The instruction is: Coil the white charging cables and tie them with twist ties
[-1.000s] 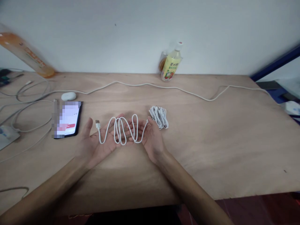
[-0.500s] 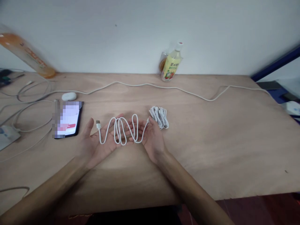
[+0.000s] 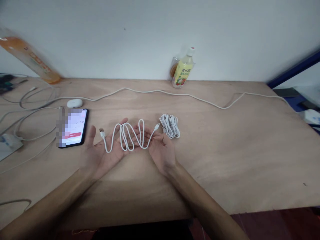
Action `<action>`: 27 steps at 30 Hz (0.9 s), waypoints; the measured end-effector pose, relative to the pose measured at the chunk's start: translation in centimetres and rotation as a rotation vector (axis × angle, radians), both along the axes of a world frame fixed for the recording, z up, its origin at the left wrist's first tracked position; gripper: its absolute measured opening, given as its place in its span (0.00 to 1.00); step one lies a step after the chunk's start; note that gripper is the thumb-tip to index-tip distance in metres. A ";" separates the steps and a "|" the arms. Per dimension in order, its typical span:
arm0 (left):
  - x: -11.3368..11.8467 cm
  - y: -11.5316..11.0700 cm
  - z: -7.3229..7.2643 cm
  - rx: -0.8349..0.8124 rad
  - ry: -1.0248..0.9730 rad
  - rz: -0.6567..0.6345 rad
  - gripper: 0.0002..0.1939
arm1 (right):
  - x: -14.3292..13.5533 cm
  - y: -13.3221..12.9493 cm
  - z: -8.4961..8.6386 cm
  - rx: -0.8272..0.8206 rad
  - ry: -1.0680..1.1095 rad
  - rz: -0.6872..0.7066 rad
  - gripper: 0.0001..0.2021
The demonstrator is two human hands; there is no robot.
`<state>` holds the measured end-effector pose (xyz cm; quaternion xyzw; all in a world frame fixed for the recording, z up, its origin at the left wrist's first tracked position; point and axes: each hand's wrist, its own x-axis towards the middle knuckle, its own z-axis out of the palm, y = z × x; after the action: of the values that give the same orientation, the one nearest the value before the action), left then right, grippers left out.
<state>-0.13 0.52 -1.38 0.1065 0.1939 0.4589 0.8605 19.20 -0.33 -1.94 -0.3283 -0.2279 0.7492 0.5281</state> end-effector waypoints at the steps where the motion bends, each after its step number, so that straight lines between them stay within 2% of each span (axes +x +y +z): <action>1: 0.0 0.0 0.0 0.004 0.002 -0.002 0.43 | 0.0 0.0 0.0 0.000 -0.005 -0.003 0.19; 27: 0.1 -0.1 0.3 -0.007 0.023 -0.029 0.45 | 0.0 -0.1 -0.1 0.018 -0.183 -0.073 0.13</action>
<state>-0.05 0.45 -1.13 0.1113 0.2037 0.4445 0.8652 19.18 -0.47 -2.03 -0.3985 -0.2698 0.6943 0.5352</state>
